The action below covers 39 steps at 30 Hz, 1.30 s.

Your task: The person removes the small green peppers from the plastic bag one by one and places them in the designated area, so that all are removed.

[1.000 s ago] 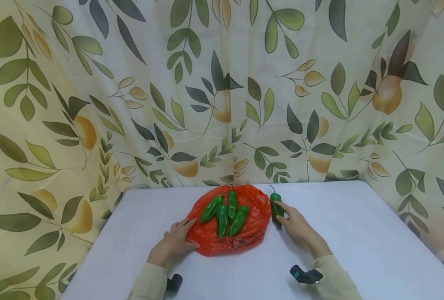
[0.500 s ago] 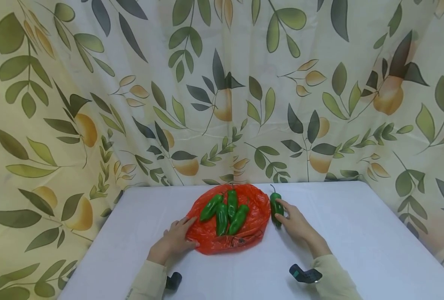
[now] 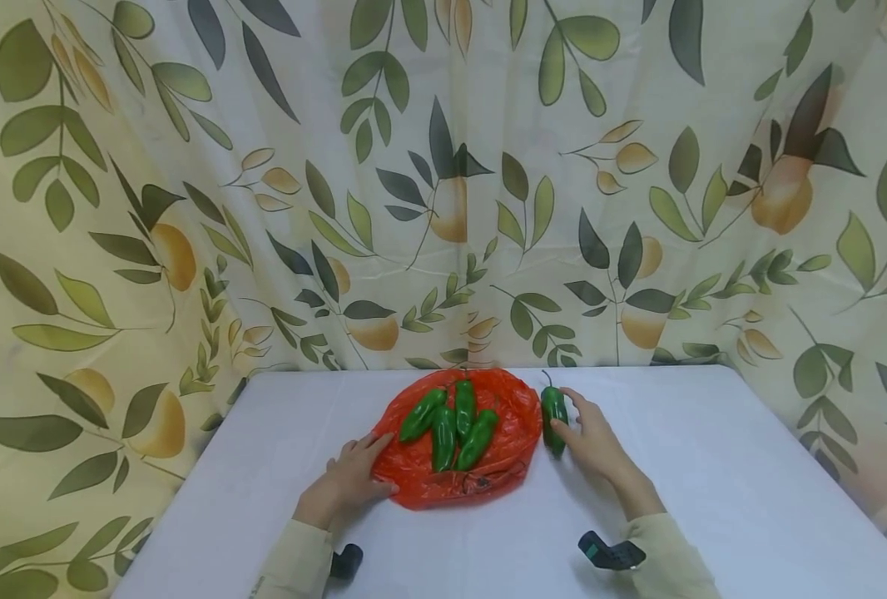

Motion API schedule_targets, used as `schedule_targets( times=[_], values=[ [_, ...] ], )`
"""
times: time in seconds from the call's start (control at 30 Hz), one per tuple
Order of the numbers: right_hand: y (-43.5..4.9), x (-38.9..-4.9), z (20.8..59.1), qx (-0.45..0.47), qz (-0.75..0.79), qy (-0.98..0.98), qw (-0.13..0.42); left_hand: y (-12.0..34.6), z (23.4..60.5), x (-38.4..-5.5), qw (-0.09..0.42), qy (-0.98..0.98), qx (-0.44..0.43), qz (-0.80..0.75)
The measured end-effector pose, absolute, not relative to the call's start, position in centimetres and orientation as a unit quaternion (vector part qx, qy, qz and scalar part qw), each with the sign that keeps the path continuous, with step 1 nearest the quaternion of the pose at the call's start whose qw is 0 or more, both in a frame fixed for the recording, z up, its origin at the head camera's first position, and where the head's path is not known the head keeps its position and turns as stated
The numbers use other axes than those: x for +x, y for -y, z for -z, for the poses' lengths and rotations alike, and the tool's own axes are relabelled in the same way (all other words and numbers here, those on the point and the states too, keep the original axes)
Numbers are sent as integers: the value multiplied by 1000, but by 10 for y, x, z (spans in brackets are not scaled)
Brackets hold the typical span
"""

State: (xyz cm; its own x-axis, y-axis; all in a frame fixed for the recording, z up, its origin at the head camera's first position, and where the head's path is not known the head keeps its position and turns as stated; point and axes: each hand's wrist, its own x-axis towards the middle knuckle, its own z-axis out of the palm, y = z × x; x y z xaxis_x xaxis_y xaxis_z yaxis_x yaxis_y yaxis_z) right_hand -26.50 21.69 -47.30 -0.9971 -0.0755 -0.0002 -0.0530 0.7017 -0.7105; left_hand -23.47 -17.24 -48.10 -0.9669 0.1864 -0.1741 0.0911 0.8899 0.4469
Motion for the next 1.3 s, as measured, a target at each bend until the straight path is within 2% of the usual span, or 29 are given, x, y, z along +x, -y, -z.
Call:
schedule_targets(
  times=[0.4, 0.73, 0.93, 1.3],
  values=[
    [-201, -257, 458, -85, 400, -912, -35, 172, 479, -235, 111, -965, 65, -228],
    [-184, -254, 462, -129, 393, -907, -78, 172, 481, -235, 113, -966, 63, -224],
    [-170, -251, 464, -143, 383, -910, -76, 172, 481, -235, 109, -967, 71, -221],
    [-144, -242, 469, -152, 370, -916, -39, 173, 482, -236, 110, -967, 68, -219]
  ],
)
